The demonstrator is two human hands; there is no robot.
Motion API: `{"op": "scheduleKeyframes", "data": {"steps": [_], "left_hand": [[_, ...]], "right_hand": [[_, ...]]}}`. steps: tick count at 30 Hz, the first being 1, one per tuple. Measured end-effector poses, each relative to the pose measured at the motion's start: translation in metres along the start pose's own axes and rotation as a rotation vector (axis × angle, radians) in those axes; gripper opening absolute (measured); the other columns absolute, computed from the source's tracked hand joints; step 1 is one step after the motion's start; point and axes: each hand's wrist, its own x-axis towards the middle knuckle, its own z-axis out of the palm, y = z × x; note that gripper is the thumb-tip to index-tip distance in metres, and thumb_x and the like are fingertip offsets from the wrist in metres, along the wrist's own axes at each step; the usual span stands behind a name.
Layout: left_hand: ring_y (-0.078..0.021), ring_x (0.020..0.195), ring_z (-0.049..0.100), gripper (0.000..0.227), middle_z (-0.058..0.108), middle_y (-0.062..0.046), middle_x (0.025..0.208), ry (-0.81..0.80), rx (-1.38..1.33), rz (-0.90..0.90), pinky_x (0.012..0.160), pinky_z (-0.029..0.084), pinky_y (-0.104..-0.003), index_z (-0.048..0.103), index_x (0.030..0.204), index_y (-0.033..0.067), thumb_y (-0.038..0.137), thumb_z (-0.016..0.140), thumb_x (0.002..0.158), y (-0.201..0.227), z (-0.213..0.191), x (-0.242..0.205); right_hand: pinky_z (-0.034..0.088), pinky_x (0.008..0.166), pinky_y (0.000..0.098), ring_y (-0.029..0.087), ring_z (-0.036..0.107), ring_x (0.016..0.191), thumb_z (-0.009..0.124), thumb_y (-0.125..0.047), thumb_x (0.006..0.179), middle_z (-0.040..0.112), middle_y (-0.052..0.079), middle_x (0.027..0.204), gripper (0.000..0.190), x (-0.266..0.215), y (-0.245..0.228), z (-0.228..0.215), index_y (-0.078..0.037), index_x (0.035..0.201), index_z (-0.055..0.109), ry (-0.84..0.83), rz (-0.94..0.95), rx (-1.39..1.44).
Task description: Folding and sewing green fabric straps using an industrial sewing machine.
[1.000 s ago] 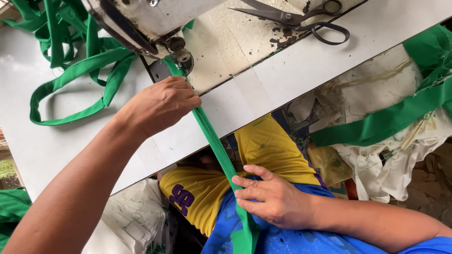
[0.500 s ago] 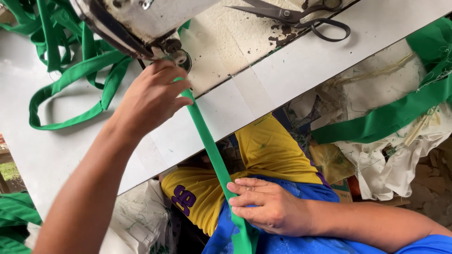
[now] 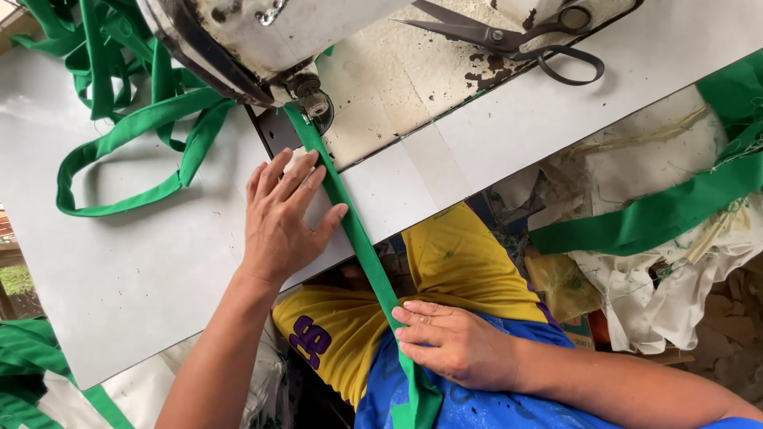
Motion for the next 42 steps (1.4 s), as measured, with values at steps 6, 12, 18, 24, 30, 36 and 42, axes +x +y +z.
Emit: {"op": "scheduleKeyframes", "data": {"steps": [6, 12, 18, 24, 30, 36, 42], "left_hand": [[-0.0338, 0.144, 0.044, 0.057, 0.059, -0.006, 0.149, -0.007, -0.005, -0.032, 0.122, 0.023, -0.054, 0.071, 0.134, 0.0092, 0.051, 0.071, 0.095, 0.023, -0.001, -0.017], [-0.0378, 0.135, 0.051, 0.053, 0.066, -0.007, 0.140, 0.068, 0.036, -0.003, 0.120, 0.023, -0.053, 0.073, 0.127, 0.0090, 0.055, 0.070, 0.100, 0.042, -0.007, -0.026], [-0.0403, 0.134, 0.054, 0.052, 0.070, -0.007, 0.137, 0.075, 0.012, 0.008, 0.120, 0.016, -0.062, 0.073, 0.126, 0.0121, 0.056, 0.079, 0.098, 0.035, -0.009, -0.024], [-0.0424, 0.133, 0.055, 0.054, 0.071, -0.007, 0.136, 0.082, -0.001, 0.038, 0.118, 0.012, -0.068, 0.072, 0.126, 0.0117, 0.055, 0.086, 0.096, 0.009, -0.004, -0.007], [-0.0436, 0.129, 0.057, 0.053, 0.071, -0.007, 0.136, 0.100, -0.015, 0.056, 0.117, 0.009, -0.068, 0.071, 0.127, 0.0126, 0.059, 0.078, 0.102, -0.017, 0.004, 0.010], [-0.0420, 0.133, 0.050, 0.055, 0.071, -0.009, 0.140, 0.115, 0.021, 0.054, 0.117, 0.010, -0.068, 0.080, 0.132, 0.0085, 0.056, 0.083, 0.103, -0.040, 0.016, 0.019], [-0.0362, 0.144, 0.044, 0.048, 0.073, -0.009, 0.145, 0.072, 0.056, 0.064, 0.125, 0.009, -0.061, 0.082, 0.129, 0.0069, 0.050, 0.075, 0.108, -0.023, 0.012, 0.000]], "right_hand": [[0.050, 0.111, 0.0576, 0.047, 0.064, 0.123, 0.056, 0.005, 0.103, 0.069, 0.027, 0.118, 0.016, 0.003, -0.009, -0.004, 0.012, 0.109, 0.069, -0.032, -0.029, -0.161], [0.050, 0.111, 0.0563, 0.046, 0.065, 0.122, 0.040, 0.002, 0.104, 0.068, 0.027, 0.121, 0.029, 0.011, -0.013, -0.008, 0.012, 0.110, 0.067, -0.115, 0.011, -0.140], [0.053, 0.109, 0.0562, 0.044, 0.066, 0.121, 0.047, 0.000, 0.105, 0.070, 0.026, 0.119, 0.025, 0.022, -0.013, -0.011, 0.010, 0.107, 0.070, -0.112, 0.030, -0.129], [0.054, 0.109, 0.0528, 0.041, 0.067, 0.121, 0.052, 0.001, 0.103, 0.071, 0.023, 0.117, 0.021, 0.042, 0.004, -0.012, 0.010, 0.108, 0.071, -0.063, 0.048, -0.160], [0.051, 0.111, 0.0521, 0.040, 0.068, 0.120, 0.050, 0.000, 0.104, 0.070, 0.021, 0.116, 0.022, 0.061, 0.022, -0.017, 0.009, 0.105, 0.071, -0.056, 0.050, -0.176], [0.048, 0.114, 0.0529, 0.040, 0.068, 0.121, 0.058, 0.002, 0.102, 0.072, 0.025, 0.118, 0.017, 0.077, 0.043, -0.019, 0.009, 0.108, 0.073, -0.004, -0.020, -0.236], [0.051, 0.112, 0.0553, 0.045, 0.066, 0.121, 0.046, 0.006, 0.104, 0.068, 0.029, 0.122, 0.025, 0.068, 0.037, -0.020, 0.014, 0.109, 0.069, -0.025, -0.067, -0.333]]}}
